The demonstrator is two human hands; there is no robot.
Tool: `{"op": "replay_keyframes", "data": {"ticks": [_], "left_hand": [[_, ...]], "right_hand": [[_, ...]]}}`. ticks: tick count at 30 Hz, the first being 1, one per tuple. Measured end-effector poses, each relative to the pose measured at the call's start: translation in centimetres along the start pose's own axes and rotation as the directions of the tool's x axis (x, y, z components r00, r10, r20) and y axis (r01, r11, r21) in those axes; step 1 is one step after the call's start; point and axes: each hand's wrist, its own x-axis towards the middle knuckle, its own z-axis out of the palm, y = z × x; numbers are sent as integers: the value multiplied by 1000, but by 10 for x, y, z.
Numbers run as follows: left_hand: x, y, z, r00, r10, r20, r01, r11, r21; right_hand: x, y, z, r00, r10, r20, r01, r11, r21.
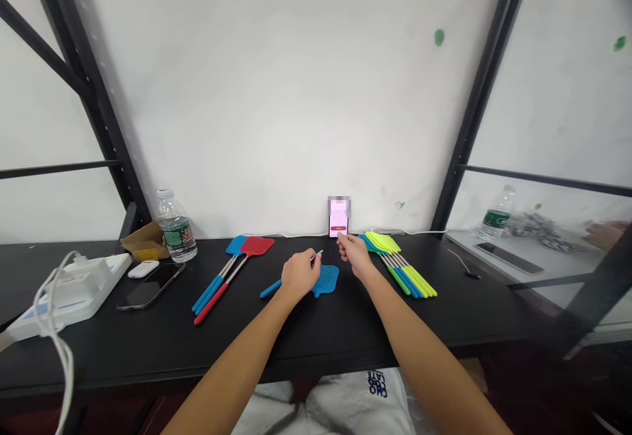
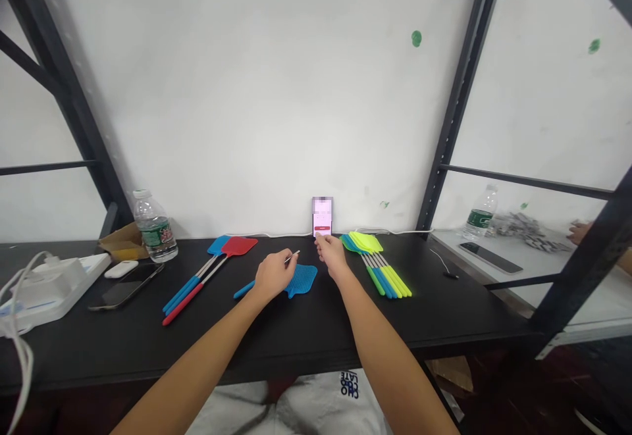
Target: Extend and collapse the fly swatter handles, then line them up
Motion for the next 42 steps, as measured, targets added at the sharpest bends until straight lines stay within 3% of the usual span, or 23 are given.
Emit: {"op": "replay_keyframes", "data": {"ticks": [4, 7, 23, 42], "left_hand": [[0, 0, 1, 1000, 9, -15, -9, 1000, 12], [0, 0, 1, 1000, 17, -6, -17, 1000, 6], [1, 0, 1, 1000, 29, 6, -29, 1000, -11], [0, 0, 2, 999, 38, 7, -38, 999, 11]], "right_hand": [[-5, 5, 5, 982, 17, 188, 22, 979, -202], [-7, 10, 8, 967, 23, 254, 55, 954, -294], [-5, 17, 9, 912, -139, 386, 288, 886, -362], [-11, 8, 10, 926, -103, 364, 248, 891, -380]]}}
